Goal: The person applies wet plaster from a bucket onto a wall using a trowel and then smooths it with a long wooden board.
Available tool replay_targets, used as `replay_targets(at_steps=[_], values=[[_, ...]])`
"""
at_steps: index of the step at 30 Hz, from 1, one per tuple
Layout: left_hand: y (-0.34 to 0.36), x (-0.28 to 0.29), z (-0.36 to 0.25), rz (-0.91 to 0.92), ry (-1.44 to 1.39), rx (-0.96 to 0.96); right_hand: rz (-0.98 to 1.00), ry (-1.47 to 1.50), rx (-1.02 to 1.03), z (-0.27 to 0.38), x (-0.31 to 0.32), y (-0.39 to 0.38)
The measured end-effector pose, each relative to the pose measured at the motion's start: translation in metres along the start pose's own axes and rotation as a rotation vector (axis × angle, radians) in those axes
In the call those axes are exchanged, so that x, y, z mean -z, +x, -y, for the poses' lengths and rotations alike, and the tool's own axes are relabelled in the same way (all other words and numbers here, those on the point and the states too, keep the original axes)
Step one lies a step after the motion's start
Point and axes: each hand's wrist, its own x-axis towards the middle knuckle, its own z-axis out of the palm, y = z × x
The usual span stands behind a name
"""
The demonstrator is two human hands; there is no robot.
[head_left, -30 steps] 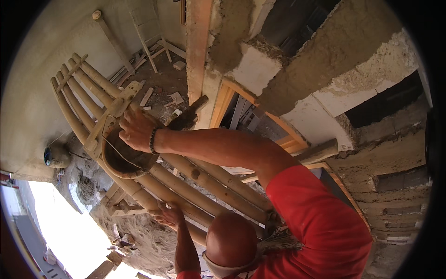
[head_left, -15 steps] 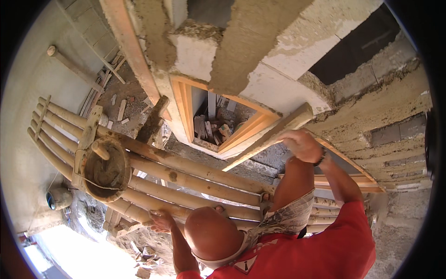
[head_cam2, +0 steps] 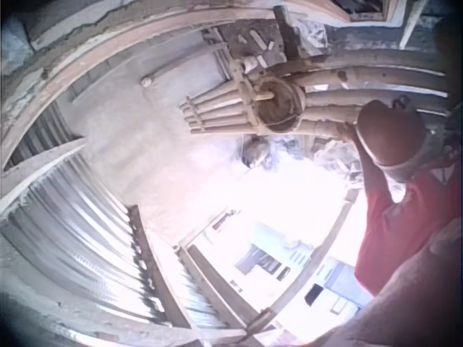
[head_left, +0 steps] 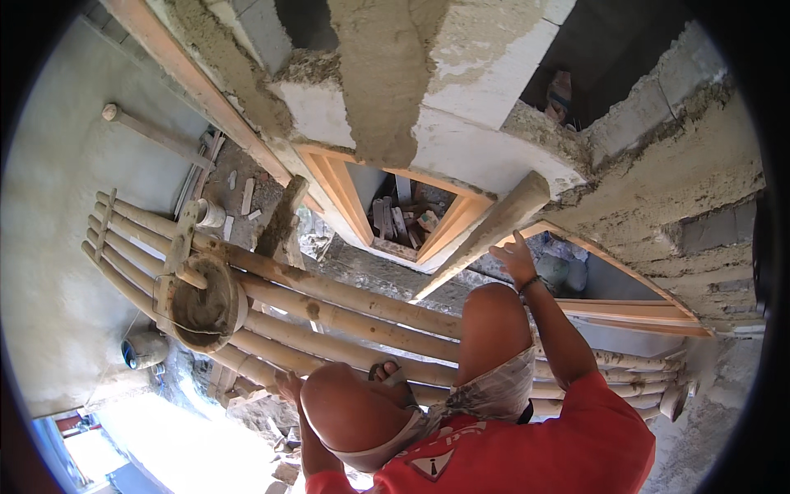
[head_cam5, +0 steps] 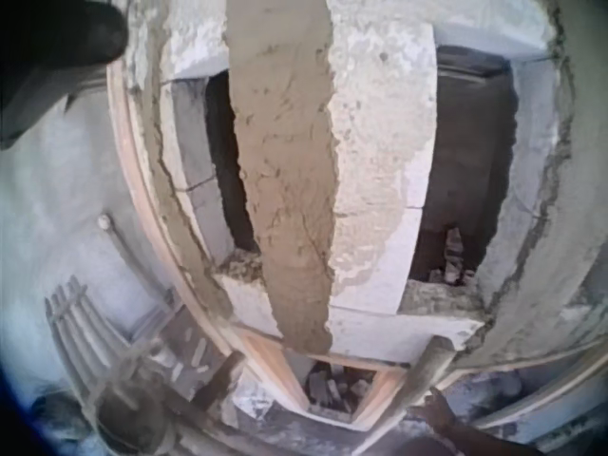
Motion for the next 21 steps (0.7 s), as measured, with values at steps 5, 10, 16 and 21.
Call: replay_targets(at_steps=[5,10,16,21], values=[[0.014,0.006,0.019,0.059,-0.143,-0.130,-0.006,-0.077,0.347,-0.029,-0.021,0.040],[0.031,0.053,0.010,0.104,-0.569,-0.426,-0.078,-0.270,0.410,-0.040,-0.018,0.046],[-0.019,0.181,-0.090,0.096,-0.865,-0.580,0.150,-0.298,0.399,-0.037,-0.005,0.064],[-0.115,0.279,-0.166,0.019,-1.092,-0.876,0.205,-0.526,0.566,-0.050,-0.002,0.055]])
